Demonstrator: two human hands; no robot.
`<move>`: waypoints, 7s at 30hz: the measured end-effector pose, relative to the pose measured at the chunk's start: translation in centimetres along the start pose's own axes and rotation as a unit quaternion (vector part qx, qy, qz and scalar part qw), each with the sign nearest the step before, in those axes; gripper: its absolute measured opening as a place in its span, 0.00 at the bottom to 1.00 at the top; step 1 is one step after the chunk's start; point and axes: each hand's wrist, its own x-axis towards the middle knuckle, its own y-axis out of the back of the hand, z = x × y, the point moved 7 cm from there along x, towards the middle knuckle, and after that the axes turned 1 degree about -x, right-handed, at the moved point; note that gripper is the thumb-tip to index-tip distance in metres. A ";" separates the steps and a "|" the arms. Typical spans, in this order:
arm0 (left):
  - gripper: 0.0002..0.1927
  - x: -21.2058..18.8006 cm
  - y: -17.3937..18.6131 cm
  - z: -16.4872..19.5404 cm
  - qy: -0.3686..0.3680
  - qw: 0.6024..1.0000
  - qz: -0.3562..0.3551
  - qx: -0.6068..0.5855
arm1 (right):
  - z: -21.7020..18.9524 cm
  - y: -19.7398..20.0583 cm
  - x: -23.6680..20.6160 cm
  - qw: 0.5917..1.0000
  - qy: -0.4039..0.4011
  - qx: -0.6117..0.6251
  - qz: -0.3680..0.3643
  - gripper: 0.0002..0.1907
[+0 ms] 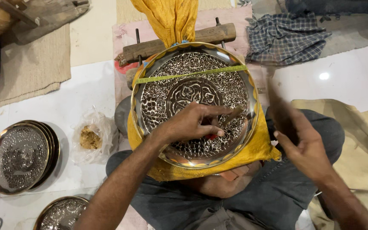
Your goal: The person sits on the floor and uses a small metal punch and a wooden mallet to emboss a decorative pattern into a round metal plate. The plate is held steady on a yellow cloth pad. The person repeatedly taps the punch to create a textured design across the surface.
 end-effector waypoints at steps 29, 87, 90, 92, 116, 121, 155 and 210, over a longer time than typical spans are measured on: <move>0.34 -1.1 0.4 0.6 -0.041 0.997 0.015 -0.061 | -0.7 0.7 -0.7 0.983 -0.054 -0.175 -0.003 0.37; 0.32 -1.1 0.0 0.5 0.049 0.998 0.042 -0.010 | -0.4 1.1 0.7 0.968 -0.105 -0.226 -0.035 0.38; 0.30 -1.4 -0.1 0.2 0.070 0.995 0.041 -0.054 | 0.7 1.6 0.5 0.975 -0.189 0.099 0.058 0.40; 0.28 -1.7 0.1 0.3 0.059 0.993 0.054 -0.089 | -0.3 1.7 1.0 0.990 -0.115 0.068 0.055 0.40; 0.31 -1.2 -0.4 -0.2 0.057 0.995 0.045 -0.071 | -0.1 1.5 0.3 0.999 -0.035 0.002 0.023 0.39; 0.31 -1.2 -0.2 -0.1 0.040 0.997 0.044 -0.055 | -0.1 1.2 0.1 0.981 -0.031 -0.189 -0.021 0.38; 0.26 -1.1 0.5 0.3 0.017 0.994 0.044 -0.095 | -1.4 2.5 -1.4 0.979 -0.059 -0.189 0.038 0.36; 0.31 0.8 0.3 1.8 -0.043 0.999 -0.028 -0.006 | -0.4 1.8 -2.0 0.943 -0.101 -0.318 0.000 0.35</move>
